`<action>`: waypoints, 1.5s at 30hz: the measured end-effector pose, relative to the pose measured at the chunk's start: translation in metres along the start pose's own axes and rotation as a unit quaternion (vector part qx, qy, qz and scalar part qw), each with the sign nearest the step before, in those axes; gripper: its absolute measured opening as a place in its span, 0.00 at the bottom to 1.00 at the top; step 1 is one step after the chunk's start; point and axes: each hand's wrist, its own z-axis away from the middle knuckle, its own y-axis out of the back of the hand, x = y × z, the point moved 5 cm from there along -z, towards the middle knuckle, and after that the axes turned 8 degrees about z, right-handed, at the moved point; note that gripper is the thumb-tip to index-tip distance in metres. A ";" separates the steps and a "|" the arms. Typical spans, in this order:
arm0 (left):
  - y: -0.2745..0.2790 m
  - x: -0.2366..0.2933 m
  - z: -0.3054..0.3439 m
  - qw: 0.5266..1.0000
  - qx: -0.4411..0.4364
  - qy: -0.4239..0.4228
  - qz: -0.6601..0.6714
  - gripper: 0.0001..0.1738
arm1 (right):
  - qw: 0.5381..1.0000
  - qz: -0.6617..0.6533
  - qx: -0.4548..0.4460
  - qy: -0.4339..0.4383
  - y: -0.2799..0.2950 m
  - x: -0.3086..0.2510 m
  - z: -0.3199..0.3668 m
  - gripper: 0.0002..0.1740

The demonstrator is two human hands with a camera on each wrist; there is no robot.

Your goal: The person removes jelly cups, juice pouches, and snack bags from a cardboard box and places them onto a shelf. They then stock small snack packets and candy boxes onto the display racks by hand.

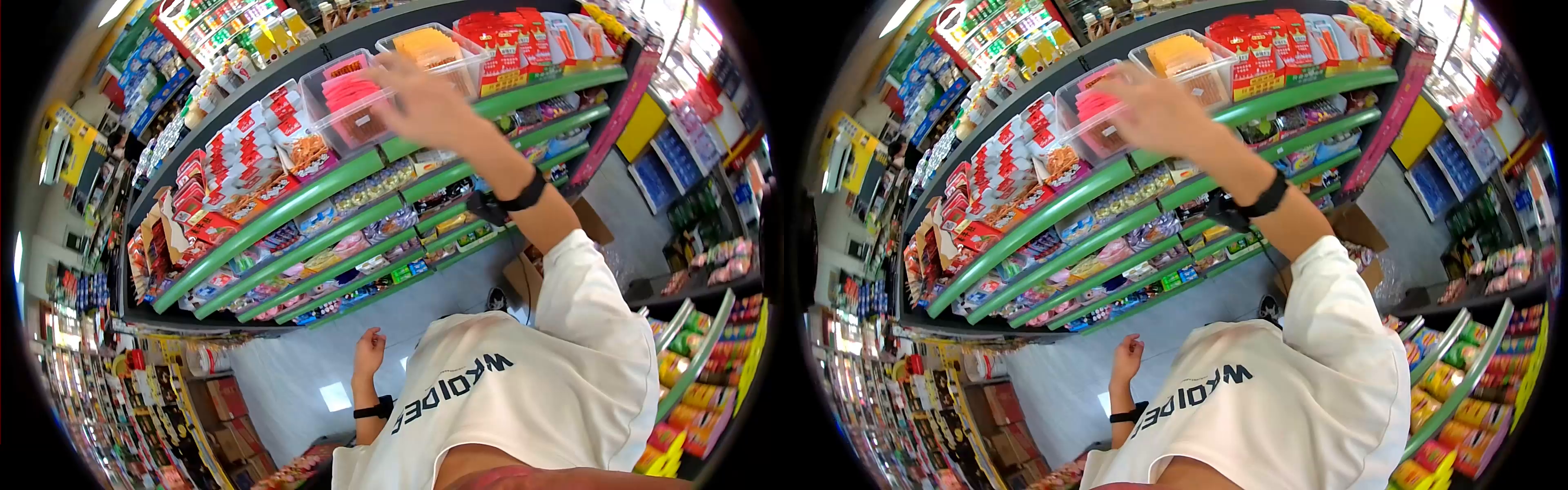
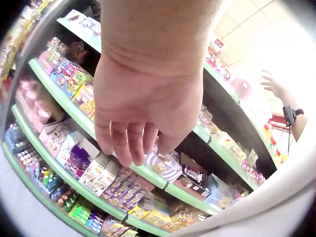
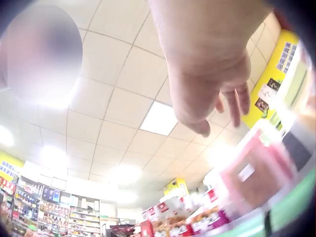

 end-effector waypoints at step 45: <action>-0.004 0.524 -0.189 0.777 0.261 -0.449 -0.356 0.19 | 0.997 0.045 -0.063 -0.017 0.019 0.256 0.090 0.16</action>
